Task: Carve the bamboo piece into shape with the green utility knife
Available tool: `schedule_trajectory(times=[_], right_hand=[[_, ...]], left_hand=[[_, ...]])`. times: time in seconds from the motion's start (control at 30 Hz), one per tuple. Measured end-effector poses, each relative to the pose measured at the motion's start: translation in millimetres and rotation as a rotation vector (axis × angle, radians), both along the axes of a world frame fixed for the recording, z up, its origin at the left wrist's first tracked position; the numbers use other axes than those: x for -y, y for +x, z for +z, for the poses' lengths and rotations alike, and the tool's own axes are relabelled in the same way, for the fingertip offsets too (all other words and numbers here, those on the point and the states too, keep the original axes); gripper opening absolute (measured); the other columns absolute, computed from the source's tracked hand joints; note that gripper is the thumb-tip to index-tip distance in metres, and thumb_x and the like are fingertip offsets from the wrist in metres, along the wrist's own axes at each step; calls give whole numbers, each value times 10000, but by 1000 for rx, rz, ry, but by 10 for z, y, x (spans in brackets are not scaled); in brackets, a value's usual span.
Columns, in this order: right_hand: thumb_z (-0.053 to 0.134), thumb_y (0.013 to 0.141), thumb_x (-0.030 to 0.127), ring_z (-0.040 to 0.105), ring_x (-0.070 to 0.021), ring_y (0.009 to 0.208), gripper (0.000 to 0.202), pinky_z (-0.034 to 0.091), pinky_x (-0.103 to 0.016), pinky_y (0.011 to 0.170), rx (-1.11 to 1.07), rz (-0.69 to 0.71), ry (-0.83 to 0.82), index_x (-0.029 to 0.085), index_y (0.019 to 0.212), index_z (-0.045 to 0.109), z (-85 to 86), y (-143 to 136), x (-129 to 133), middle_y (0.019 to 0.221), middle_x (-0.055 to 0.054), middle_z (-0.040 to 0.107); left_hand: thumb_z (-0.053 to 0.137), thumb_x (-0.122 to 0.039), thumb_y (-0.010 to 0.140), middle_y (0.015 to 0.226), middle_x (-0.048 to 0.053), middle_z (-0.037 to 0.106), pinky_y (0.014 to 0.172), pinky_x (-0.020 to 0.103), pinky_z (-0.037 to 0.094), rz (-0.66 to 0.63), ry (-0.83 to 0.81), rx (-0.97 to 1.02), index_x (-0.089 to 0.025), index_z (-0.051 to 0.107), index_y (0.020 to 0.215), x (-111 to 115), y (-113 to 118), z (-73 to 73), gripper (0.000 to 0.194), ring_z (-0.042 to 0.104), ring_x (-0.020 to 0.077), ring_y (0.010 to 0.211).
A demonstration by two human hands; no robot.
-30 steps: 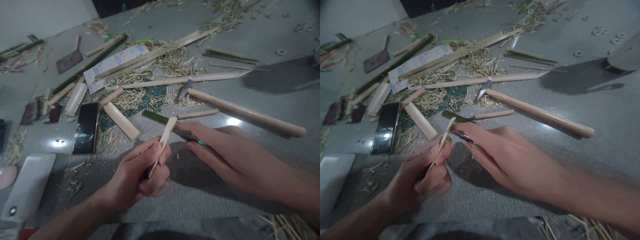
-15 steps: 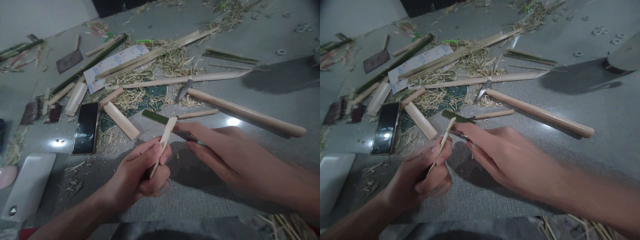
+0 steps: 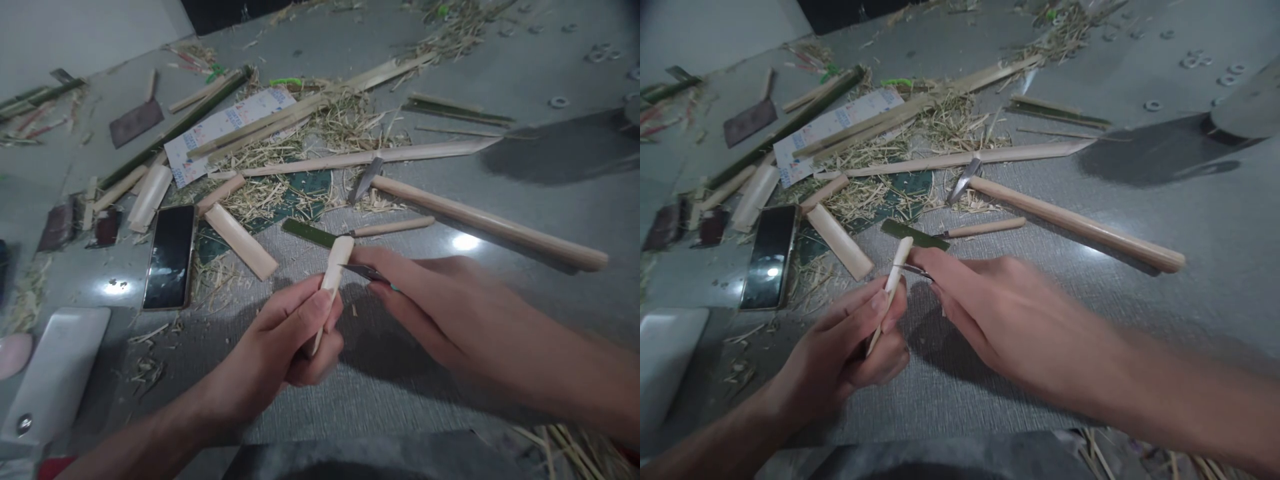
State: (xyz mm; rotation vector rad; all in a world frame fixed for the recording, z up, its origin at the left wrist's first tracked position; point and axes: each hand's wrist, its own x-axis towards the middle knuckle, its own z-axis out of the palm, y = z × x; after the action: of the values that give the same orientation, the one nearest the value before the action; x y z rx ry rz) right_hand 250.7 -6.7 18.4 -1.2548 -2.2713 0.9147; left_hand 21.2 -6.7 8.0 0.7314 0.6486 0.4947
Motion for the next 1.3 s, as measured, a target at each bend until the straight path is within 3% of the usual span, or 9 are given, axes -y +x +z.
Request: schedule_trajectory(times=[0.07, 0.37, 0.63, 0.7, 0.8, 0.87, 1.03, 1.3], right_hand=[[388, 1101, 262, 671, -177, 599, 263, 415, -322, 522, -11, 10, -9, 291, 1308, 549, 6, -1, 8, 901, 15, 778], [411, 1106, 267, 578, -150, 545, 157, 371, -311, 514, -27, 27, -10, 296, 1184, 543, -24, 22, 22, 769, 62, 674], [478, 1120, 311, 679, -119, 728, 172, 518, -260, 665, -250, 91, -153, 318, 1034, 626, 69, 44, -84, 913, 90, 733], [498, 1115, 333, 719, -129, 804, 161, 555, -257, 724, -262, 59, -154, 334, 1103, 658, 76, 60, -93, 957, 91, 761], [484, 1117, 377, 759, -184, 1067, 266, 588, -304, 863, -211, -14, -39, 352, 1329, 643, 59, 82, -85, 1236, 51, 780], [476, 1115, 378, 760, -210, 1121, 341, 589, -330, 878, -152, -27, 18, 343, 1432, 596, 37, 90, -69, 1368, 22, 745], [474, 1104, 314, 778, -219, 898, 346, 548, -345, 704, -98, 55, 49, 370, 1439, 544, -3, 82, -22, 1155, 15, 795], [418, 1118, 324, 676, -176, 664, 169, 430, -332, 575, -46, 48, -43, 278, 1114, 581, 36, 54, -21, 945, 1, 772]], left_hand=[[506, -480, 1116, 499, -124, 265, 448, 257, 138, -4, 10, -17, -219, 410, 819, 2, -4, 12, 407, 194, 55, 412], [472, -493, 1125, 494, -117, 309, 452, 267, 135, -46, 51, -50, -221, 414, 833, -2, -24, 14, 404, 207, 60, 416], [417, -450, 1138, 481, -118, 318, 429, 232, 163, -19, 24, 108, -222, 492, 917, 32, -36, -62, 326, 184, 67, 385], [405, -431, 1142, 486, -120, 326, 425, 218, 175, 9, 1, 178, -220, 503, 937, 42, -28, -75, 311, 177, 63, 378], [374, -415, 1153, 489, -120, 332, 428, 206, 185, 38, -15, 211, -216, 506, 944, 40, -19, -81, 317, 170, 61, 376], [361, -407, 1157, 491, -119, 337, 431, 205, 189, 36, -17, 206, -217, 506, 951, 35, -18, -77, 316, 171, 62, 377], [355, -408, 1159, 484, -121, 336, 427, 211, 186, 39, -10, 180, -222, 512, 963, 43, -17, -68, 313, 177, 65, 371], [407, -464, 1142, 471, -126, 309, 438, 233, 163, 19, 28, 60, -231, 475, 922, 37, -13, -37, 328, 176, 72, 389]])
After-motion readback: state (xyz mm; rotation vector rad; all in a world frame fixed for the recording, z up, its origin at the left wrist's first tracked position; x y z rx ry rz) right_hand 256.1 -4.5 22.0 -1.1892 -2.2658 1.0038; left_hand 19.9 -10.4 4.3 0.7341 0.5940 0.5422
